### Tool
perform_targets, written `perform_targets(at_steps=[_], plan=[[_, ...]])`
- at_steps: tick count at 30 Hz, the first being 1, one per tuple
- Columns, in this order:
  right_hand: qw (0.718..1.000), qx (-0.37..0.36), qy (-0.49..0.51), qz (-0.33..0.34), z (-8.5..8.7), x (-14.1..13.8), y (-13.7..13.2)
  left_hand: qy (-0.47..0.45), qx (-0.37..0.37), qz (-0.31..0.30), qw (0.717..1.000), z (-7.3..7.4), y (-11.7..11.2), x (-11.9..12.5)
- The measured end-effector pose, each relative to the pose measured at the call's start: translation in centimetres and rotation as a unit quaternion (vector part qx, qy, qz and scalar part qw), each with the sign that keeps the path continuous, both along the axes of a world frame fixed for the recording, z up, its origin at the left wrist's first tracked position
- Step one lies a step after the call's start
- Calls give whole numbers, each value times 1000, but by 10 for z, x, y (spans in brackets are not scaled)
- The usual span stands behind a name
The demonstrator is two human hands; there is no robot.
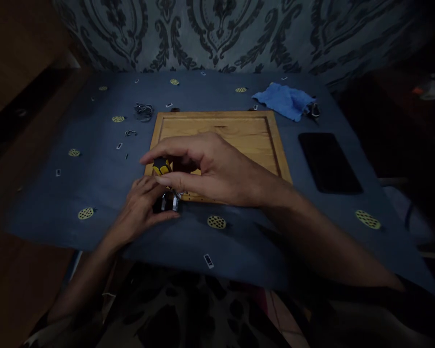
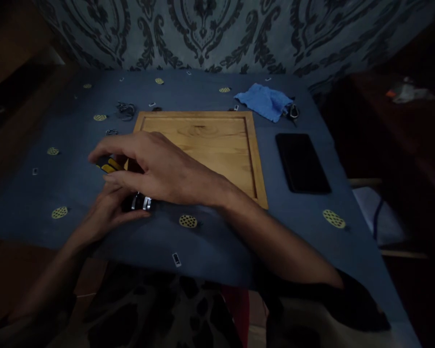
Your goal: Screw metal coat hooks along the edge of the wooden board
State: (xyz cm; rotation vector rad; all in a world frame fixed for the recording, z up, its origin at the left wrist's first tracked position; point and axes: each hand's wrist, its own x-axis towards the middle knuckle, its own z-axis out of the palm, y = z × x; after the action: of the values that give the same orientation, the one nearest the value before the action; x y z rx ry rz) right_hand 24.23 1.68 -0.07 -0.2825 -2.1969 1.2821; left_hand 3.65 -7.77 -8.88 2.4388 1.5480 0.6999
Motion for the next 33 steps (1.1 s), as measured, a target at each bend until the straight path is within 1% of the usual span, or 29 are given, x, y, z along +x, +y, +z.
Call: perform_targets(at_steps=[2,6,12,15,17,21,23,26,29,31,33], plan=[[1000,-10,15,4,-2,1,1,-6,-10,2,1000,0,0,0],[999,-34,35,-10,-8,-1,-2,-19,-13,10,1000,-4,1,-1],[998,0,44,-45,-9,-4,-5,-30,-10,18,999,-9,1,-3],[998,-9,22,-53,-7,-3,-4,-30,-17,27,999,-10,0,-3],[999,-13,10,-35,-5,0,-3,-26,-18,30,999,-9,0,-3],[1000,-9,16,21,0,5,0,-10,-25,22,999,-4,0,-1],[999,-10,21,23,0,5,1,-12,-26,15,999,-2,1,0],[1000,-6,28,-1,-5,2,1,-21,-27,16,999,-3,0,-1],[998,20,31,-40,-9,-3,-1,-22,-31,20,999,-3,0,-2],[995,33,50,-77,-8,-4,-3,-18,-32,20,999,-2,0,-2],[988,40,88,-120,-2,-1,-5,-13,-31,19,999,-1,0,-1]])
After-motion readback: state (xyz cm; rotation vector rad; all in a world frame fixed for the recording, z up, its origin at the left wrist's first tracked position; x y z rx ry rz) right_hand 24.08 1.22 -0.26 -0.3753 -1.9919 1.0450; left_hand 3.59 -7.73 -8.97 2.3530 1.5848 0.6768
